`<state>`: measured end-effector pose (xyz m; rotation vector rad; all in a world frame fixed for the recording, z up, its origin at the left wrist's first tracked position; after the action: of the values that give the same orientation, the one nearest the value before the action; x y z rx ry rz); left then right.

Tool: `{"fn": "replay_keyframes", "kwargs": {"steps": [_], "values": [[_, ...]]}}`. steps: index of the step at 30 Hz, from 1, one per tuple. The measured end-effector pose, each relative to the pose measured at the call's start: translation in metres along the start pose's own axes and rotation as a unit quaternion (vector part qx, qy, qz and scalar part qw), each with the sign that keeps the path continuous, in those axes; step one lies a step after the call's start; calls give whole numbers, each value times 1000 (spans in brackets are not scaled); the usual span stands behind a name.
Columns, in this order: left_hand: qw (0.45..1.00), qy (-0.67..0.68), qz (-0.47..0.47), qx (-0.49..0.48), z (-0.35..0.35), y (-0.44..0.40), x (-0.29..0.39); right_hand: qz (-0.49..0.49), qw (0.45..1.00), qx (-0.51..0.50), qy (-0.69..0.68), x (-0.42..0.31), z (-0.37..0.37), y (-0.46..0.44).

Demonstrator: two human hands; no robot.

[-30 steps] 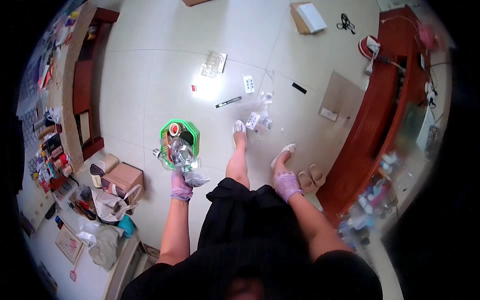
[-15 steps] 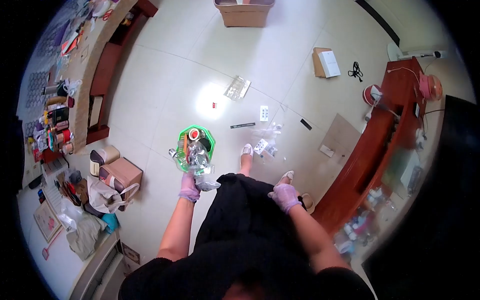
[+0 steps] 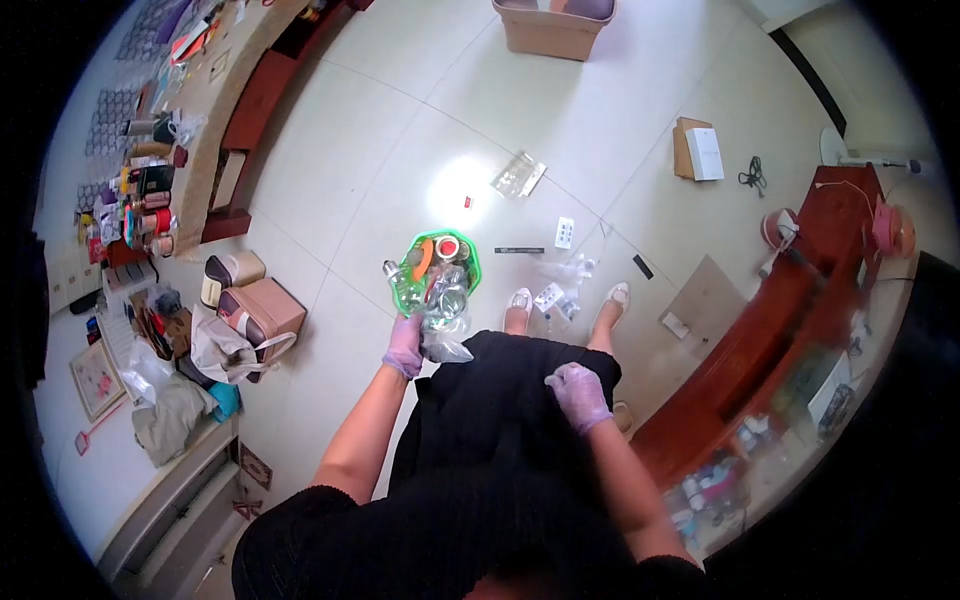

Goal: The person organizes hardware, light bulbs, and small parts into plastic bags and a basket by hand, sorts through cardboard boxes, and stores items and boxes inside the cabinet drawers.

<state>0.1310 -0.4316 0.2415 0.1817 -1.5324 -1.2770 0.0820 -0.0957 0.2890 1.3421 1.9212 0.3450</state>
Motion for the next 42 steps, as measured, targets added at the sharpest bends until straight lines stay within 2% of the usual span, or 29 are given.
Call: {"fn": "replay_keyframes", "kwargs": {"steps": [5,8,9,10,12,13,15,18,20,21,23,26,28,30,32,36,38,41,42], "values": [[999,-13,-20,-24,53,5,-7,-40,973,117,-193,-24,-71,-19],[996,-69,-17,-55,95,12,-18,-63,969,111,-212,-28,-109,-31],[996,-57,-54,-46,107,18,-23,-62,965,121,-225,-20,-121,-32],[993,-54,-94,-41,124,22,-31,-56,967,129,-214,-6,-128,-33],[992,-35,-78,-94,163,23,-40,-54,961,147,-226,25,-127,-32],[989,-61,-101,-91,178,25,-49,-50,954,148,-257,43,-138,-29],[984,-114,-67,-117,196,3,-65,-15,953,118,-280,84,-149,-33],[982,-123,-69,-124,250,8,-80,13,947,130,-292,156,-177,-26],[984,-83,-122,-102,300,33,-86,69,941,143,-300,211,-195,-15],[984,-86,-119,-101,316,36,-89,97,937,144,-302,239,-200,-12],[981,-75,-140,-114,345,38,-95,157,938,111,-289,292,-193,-2],[979,-40,-153,-125,411,56,-100,168,954,79,-234,362,-191,10],[977,-20,-182,-112,444,63,-102,256,938,-3,-233,409,-163,23],[970,12,-228,-83,469,56,-111,291,925,-27,-244,437,-155,30],[975,-3,-202,-88,497,47,-109,343,899,-62,-264,459,-151,30],[982,-27,-165,-84,542,13,-115,343,907,-58,-238,487,-177,-18],[981,-39,-157,-108,573,-13,-117,304,922,7,-239,505,-219,-65],[976,-25,-188,-109,635,-41,-120,320,901,30,-293,524,-299,-121],[977,-47,-157,-133,649,-54,-116,304,898,52,-315,532,-317,-145]]}}
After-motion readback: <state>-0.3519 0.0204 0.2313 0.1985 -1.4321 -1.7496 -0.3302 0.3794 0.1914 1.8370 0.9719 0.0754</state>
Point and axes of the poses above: each hand's wrist, its own y-axis away from the middle knuckle, its own z-axis out of the palm, x = y × z, the point moved 10 cm from there along -y, towards the middle knuckle, and after that the axes turned 13 degrees about y, right-handed, at the moved point
